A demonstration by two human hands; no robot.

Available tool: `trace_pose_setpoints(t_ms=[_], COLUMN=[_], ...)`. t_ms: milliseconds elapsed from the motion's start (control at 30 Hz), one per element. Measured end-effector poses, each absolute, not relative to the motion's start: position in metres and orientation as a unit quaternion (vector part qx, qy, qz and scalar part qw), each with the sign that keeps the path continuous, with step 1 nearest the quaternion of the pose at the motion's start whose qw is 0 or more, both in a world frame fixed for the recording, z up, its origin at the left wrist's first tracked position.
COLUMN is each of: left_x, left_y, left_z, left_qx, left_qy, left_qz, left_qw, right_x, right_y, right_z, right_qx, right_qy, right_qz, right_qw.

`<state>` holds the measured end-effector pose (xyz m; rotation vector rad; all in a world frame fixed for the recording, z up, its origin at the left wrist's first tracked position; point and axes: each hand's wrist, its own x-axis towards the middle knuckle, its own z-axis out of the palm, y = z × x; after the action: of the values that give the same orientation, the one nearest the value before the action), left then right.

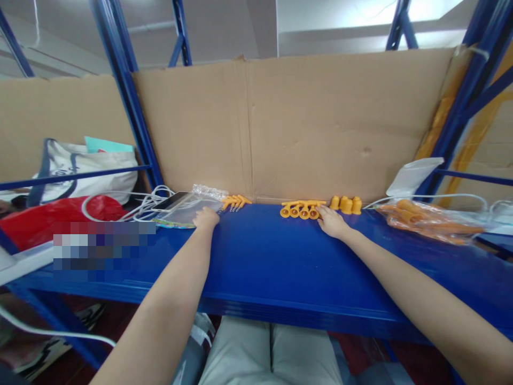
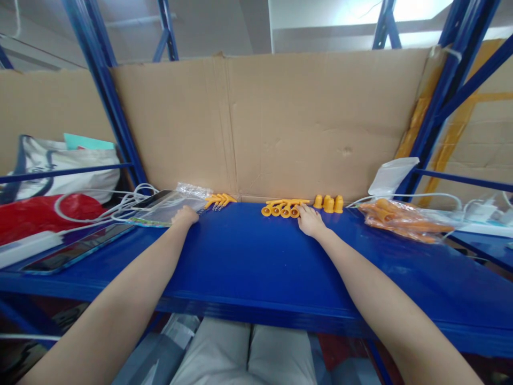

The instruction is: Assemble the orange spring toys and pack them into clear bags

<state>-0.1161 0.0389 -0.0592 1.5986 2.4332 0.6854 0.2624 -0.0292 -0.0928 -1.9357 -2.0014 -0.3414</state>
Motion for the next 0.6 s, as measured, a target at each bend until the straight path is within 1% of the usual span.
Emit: trace_pose_setpoints(t_ms=[100,300,433,600], left_x=[-0.121,-0.127,-0.124,-0.12], left_y=[0.039,0.045,0.047,0.048], left_z=[-0.057,-0.055,-0.048,-0.035], left_qx=[0.539,0.438,0.355,0.355], left_qy=[0.799,0.784,0.735,0.608], left_qz=[0.252,0.417,0.565,0.708], left_qw=[0.088,0.137,0.118,0.05], right_x=[0.259,0.257,0.255,0.252], right_y=[-0.032,-0.035,-0.037,-0.043], right_z=[-0.09,-0.088,-0.087,-0.084], right_qx=[-0.688,-0.697,-0.706,-0.701], right_qy=[-0.699,-0.692,-0.684,-0.686], right_qz=[-0.109,-0.107,-0.116,-0.135], right_qw=[0.164,0.153,0.14,0.138])
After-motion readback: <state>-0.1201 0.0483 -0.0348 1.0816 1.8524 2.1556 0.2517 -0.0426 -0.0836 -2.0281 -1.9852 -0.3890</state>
